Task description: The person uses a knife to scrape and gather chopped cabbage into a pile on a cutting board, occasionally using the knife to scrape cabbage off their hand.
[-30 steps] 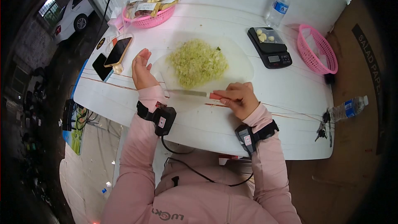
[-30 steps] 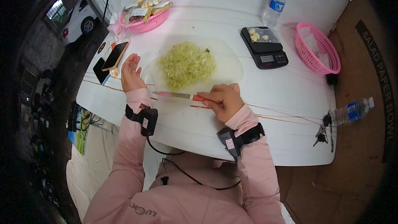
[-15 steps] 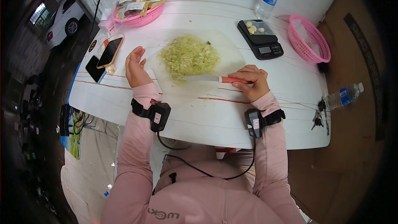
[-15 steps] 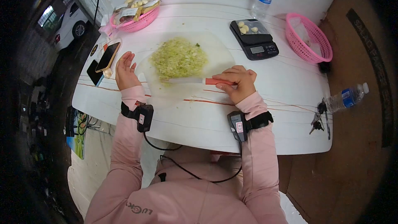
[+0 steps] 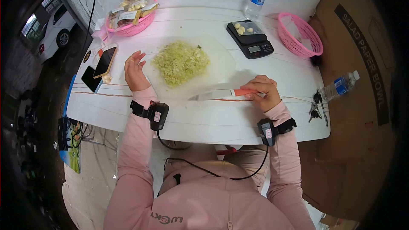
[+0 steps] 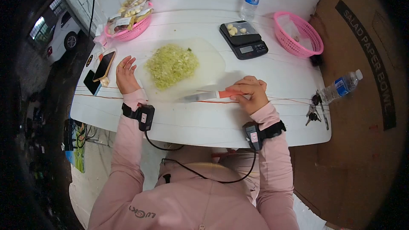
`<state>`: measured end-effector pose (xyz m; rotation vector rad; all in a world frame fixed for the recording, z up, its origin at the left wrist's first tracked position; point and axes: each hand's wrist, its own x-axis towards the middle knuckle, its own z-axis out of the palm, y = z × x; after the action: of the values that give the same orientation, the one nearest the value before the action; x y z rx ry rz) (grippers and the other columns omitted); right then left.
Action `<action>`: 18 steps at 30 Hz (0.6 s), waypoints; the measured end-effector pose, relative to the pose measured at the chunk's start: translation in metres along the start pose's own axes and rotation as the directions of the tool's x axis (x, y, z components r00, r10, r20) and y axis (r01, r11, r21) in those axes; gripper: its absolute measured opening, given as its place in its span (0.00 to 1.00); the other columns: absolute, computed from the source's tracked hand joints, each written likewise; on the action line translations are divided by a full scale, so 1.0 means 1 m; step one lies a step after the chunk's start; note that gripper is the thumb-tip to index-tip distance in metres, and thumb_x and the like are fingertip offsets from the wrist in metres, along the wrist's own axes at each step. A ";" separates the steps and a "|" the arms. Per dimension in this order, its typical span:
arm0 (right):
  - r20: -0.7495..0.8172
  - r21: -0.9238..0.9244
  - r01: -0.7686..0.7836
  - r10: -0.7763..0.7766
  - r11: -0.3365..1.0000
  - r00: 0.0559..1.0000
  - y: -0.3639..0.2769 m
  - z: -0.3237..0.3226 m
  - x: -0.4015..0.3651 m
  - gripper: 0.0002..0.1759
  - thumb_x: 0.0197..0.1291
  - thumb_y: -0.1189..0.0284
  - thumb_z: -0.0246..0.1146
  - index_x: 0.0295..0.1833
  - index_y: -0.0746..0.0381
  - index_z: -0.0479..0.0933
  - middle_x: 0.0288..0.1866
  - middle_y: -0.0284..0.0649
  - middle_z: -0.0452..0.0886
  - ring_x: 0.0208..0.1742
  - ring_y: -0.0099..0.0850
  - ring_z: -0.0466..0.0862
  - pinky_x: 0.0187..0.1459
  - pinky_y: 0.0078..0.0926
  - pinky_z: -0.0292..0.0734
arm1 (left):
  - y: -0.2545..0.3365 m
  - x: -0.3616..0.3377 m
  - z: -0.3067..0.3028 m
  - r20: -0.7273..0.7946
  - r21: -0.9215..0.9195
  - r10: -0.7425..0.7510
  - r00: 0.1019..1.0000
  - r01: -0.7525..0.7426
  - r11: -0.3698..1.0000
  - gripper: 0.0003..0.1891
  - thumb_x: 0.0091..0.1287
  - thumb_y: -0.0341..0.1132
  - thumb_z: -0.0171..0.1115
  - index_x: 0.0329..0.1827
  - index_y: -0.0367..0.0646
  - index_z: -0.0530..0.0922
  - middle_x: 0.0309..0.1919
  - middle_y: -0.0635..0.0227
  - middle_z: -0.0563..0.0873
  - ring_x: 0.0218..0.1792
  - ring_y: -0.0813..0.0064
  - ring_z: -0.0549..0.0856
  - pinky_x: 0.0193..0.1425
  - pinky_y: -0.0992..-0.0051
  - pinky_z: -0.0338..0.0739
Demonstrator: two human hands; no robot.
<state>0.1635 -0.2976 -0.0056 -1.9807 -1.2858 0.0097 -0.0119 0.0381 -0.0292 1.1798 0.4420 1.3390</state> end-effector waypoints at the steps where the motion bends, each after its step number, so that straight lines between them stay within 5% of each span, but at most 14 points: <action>1: 0.061 0.081 -0.004 -0.001 0.997 0.998 0.005 -0.005 -0.004 0.16 0.48 0.75 0.73 0.45 0.52 0.87 0.40 0.28 0.84 0.47 0.29 0.78 0.57 0.33 0.60 | -0.001 0.002 -0.001 0.003 0.000 -0.004 1.000 0.004 1.000 0.19 0.76 0.41 0.42 0.57 0.36 0.74 0.55 0.59 0.81 0.56 0.67 0.79 0.59 0.70 0.68; 3: 0.120 0.186 0.043 -0.066 0.982 0.991 0.011 -0.015 -0.013 0.17 0.47 0.79 0.72 0.46 0.56 0.87 0.37 0.33 0.84 0.41 0.34 0.79 0.48 0.30 0.73 | -0.001 0.005 -0.003 -0.030 0.011 -0.007 1.000 0.008 1.000 0.19 0.76 0.42 0.43 0.56 0.36 0.74 0.55 0.59 0.81 0.56 0.67 0.80 0.59 0.71 0.69; 10: 0.222 0.341 -0.175 0.102 0.923 0.970 0.042 -0.048 -0.058 0.17 0.49 0.80 0.72 0.47 0.58 0.86 0.41 0.36 0.84 0.46 0.33 0.78 0.52 0.29 0.72 | 0.001 0.008 -0.008 -0.045 -0.059 -0.073 0.996 0.071 0.996 0.19 0.76 0.40 0.42 0.56 0.35 0.75 0.55 0.59 0.81 0.56 0.66 0.80 0.59 0.71 0.69; 18: 0.334 0.181 -0.009 -0.053 0.984 0.941 0.049 -0.050 -0.040 0.18 0.45 0.79 0.73 0.46 0.57 0.86 0.40 0.35 0.86 0.46 0.34 0.78 0.56 0.32 0.70 | 0.001 0.007 -0.009 0.019 -0.054 -0.013 1.000 0.014 0.998 0.21 0.77 0.42 0.41 0.57 0.33 0.73 0.55 0.56 0.80 0.56 0.64 0.80 0.59 0.69 0.71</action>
<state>0.2016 -0.3682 -0.0142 -1.8602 -1.4658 0.4588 -0.0180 0.0476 -0.0296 1.1422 0.3976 1.3190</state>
